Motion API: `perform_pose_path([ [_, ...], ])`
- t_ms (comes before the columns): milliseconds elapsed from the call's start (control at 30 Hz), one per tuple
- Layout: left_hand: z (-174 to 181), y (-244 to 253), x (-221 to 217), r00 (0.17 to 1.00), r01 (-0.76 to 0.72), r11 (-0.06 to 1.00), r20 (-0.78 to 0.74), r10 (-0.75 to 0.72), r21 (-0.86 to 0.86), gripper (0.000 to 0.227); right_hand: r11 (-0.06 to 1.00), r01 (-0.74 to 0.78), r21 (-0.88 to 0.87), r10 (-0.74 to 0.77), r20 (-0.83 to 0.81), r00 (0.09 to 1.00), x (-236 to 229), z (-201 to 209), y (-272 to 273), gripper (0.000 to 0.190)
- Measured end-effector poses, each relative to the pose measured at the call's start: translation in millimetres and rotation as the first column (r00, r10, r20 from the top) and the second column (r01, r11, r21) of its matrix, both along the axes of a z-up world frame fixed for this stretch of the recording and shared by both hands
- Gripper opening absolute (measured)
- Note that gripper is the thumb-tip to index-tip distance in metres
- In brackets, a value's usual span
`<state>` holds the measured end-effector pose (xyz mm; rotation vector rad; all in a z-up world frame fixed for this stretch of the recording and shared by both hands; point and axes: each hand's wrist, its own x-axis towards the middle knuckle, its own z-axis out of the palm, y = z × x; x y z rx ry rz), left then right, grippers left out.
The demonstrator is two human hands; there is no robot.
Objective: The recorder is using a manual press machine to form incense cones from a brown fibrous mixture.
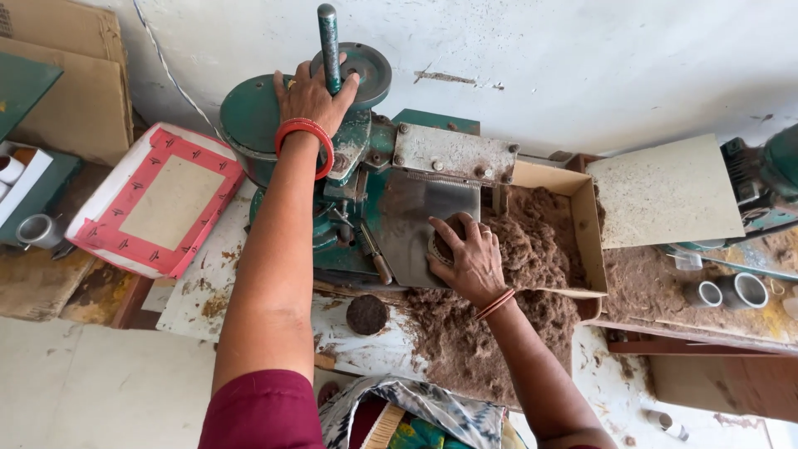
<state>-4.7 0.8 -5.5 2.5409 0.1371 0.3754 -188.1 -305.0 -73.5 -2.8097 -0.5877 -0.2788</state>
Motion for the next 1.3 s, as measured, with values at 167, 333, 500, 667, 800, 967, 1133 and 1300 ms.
perform_pose_path([
  [167, 0.4, 0.7, 4.5, 1.000, 0.013, 1.000, 0.023, -0.013, -0.001, 0.060, 0.999, 0.023, 0.036, -0.021, -0.041, 0.999, 0.0, 8.3, -1.0, 0.095],
  [333, 1.6, 3.0, -1.0, 1.000, 0.003, 1.000, 0.023, -0.003, 0.013, 0.059, 0.852, 0.124, 0.509, -0.124, -0.035, 0.992, 7.3, -51.9, -27.4, 0.141],
  [500, 8.0, 1.9, 0.6, 1.000, 0.020, 1.000, -0.004, -0.020, 0.005, 0.060, 0.458, 0.370, 0.808, 0.155, -0.482, 0.862, 35.1, -80.6, -33.9, 0.123],
  [667, 15.3, -0.9, -1.9, 1.000, 0.017, 1.000, -0.020, -0.016, 0.005, 0.061, 0.439, 0.352, 0.827, 0.181, -0.465, 0.867, 57.9, -68.5, -29.9, 0.122],
  [800, 19.3, -3.0, -6.3, 0.998, -0.004, 1.000, -0.056, 0.004, 0.000, 0.061, 0.426, 0.449, 0.785, 0.121, -0.542, 0.832, 72.9, -65.8, -26.3, 0.130],
  [967, 15.8, -2.6, -4.6, 0.999, -0.009, 1.000, -0.035, 0.009, -0.007, 0.061, 0.456, 0.403, 0.794, 0.110, -0.499, 0.859, 99.3, -87.6, -34.3, 0.131],
  [1133, 12.4, -1.8, -1.7, 1.000, -0.012, 1.000, -0.025, 0.012, 0.004, 0.061, 0.387, 0.458, 0.801, 0.133, -0.540, 0.831, 125.5, -98.7, -37.4, 0.133],
  [1300, 8.7, -0.9, 1.1, 1.000, -0.004, 1.000, -0.026, 0.004, 0.004, 0.061, 0.181, 0.485, 0.855, 0.291, -0.518, 0.804, 163.1, -118.6, -44.9, 0.118],
])
